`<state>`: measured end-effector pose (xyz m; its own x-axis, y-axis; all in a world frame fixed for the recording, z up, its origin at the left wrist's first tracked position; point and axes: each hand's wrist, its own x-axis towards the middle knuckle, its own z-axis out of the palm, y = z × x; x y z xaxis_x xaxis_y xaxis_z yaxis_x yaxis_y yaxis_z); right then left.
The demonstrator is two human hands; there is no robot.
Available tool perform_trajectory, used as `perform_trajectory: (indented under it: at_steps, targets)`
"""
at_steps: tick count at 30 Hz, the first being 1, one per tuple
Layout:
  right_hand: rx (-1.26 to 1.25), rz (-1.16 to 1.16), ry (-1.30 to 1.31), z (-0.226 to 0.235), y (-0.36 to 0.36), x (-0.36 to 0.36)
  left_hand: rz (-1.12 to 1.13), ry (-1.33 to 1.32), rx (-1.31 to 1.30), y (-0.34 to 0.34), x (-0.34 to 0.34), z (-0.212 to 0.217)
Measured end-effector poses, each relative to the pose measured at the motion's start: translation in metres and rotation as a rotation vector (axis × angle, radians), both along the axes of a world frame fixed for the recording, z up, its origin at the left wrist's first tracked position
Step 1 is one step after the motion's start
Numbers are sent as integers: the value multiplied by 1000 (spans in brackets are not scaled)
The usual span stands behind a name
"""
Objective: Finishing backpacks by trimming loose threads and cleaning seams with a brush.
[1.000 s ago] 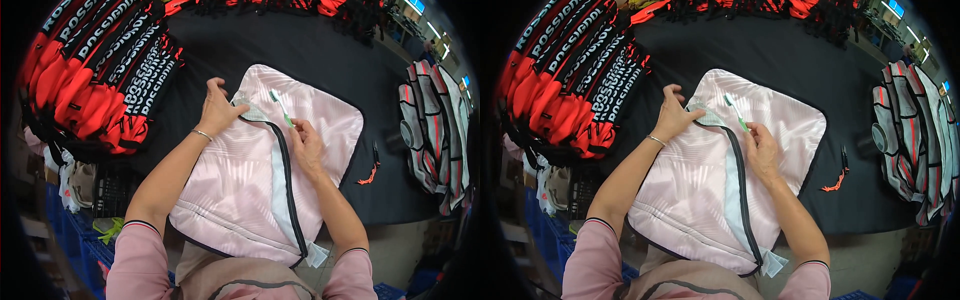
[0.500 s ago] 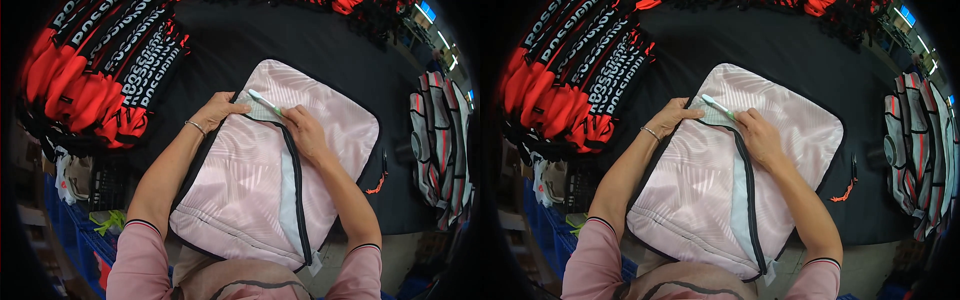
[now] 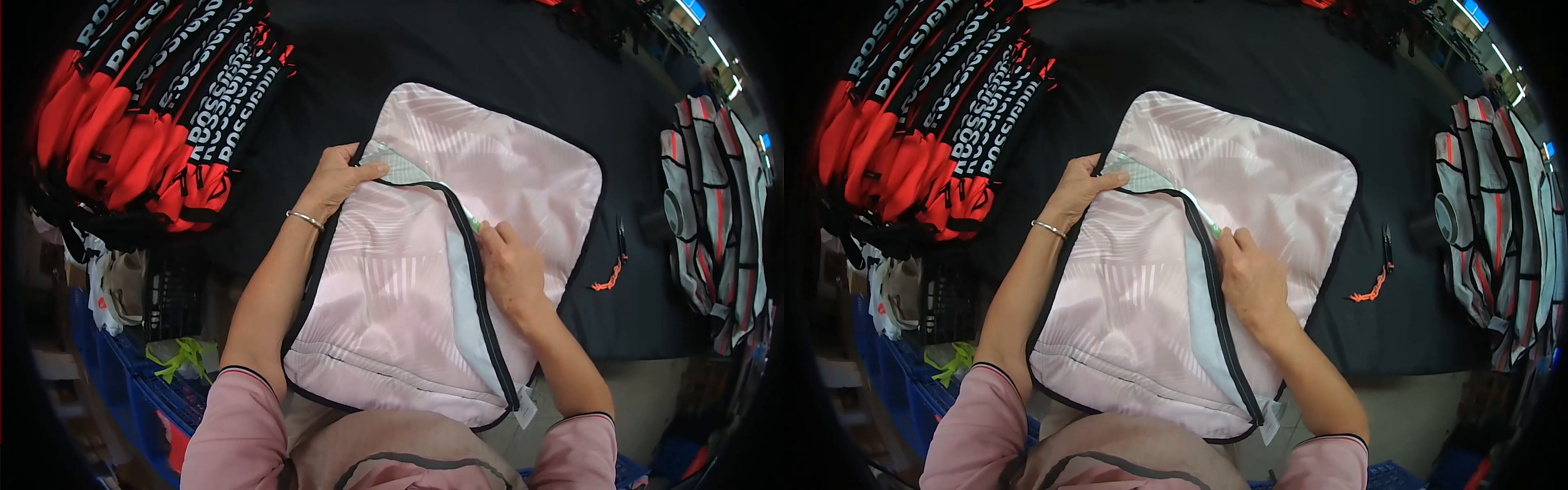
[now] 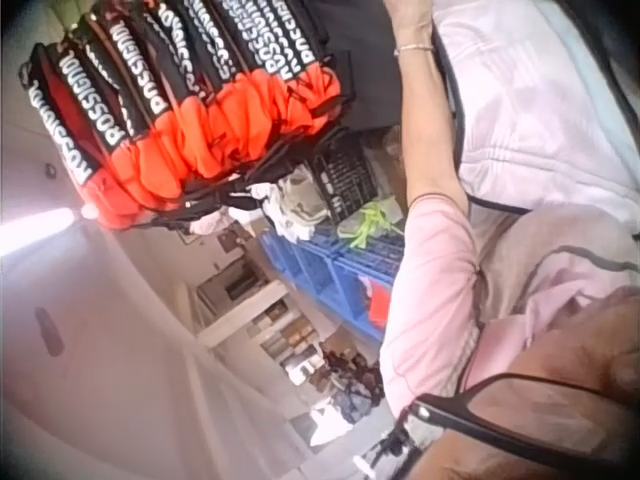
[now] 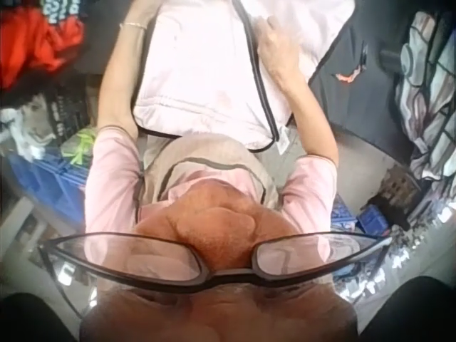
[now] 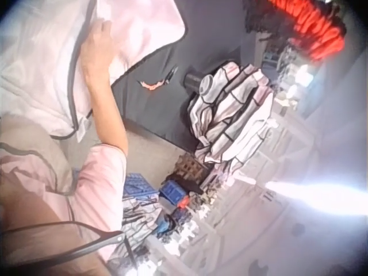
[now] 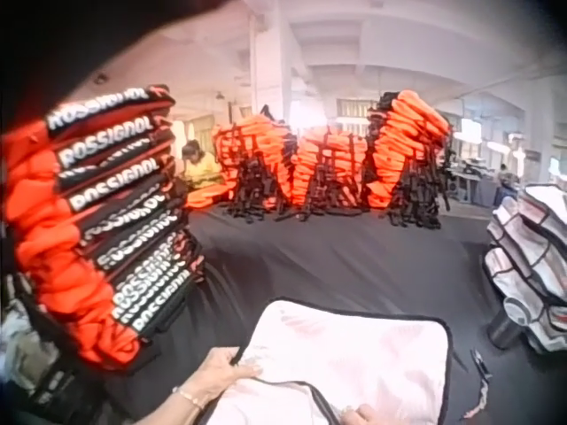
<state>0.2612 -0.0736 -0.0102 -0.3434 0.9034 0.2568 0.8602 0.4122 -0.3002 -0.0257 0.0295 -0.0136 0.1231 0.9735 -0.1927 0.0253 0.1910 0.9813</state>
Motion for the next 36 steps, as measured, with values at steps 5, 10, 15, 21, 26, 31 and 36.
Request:
perform_trajectory:
  at_steps: [5, 10, 15, 21, 26, 31, 36]
  targets:
    - [-81, -113, 30, -3, -28, -3, 42, 971, 791, -17, 41, 39]
    - [-44, -95, 90, -8, -34, 2, -423, 1146, 1066, -38, 70, 25]
    - [-75, -59, 31, 10, -37, 9, -457, 912, 1052, -47, 50, -1]
    - [-87, 60, -49, 13, -36, 14, -388, 824, 1116, -42, 52, -8]
    - [-254, 128, -80, 38, -90, 36, -327, 788, 1153, -45, 51, -8]
    - [-98, 53, -37, 18, -61, 15, -348, 820, 1164, -46, 54, -7]
    - [-198, 135, -55, 28, -121, 32, -400, 882, 1054, -44, 41, -3]
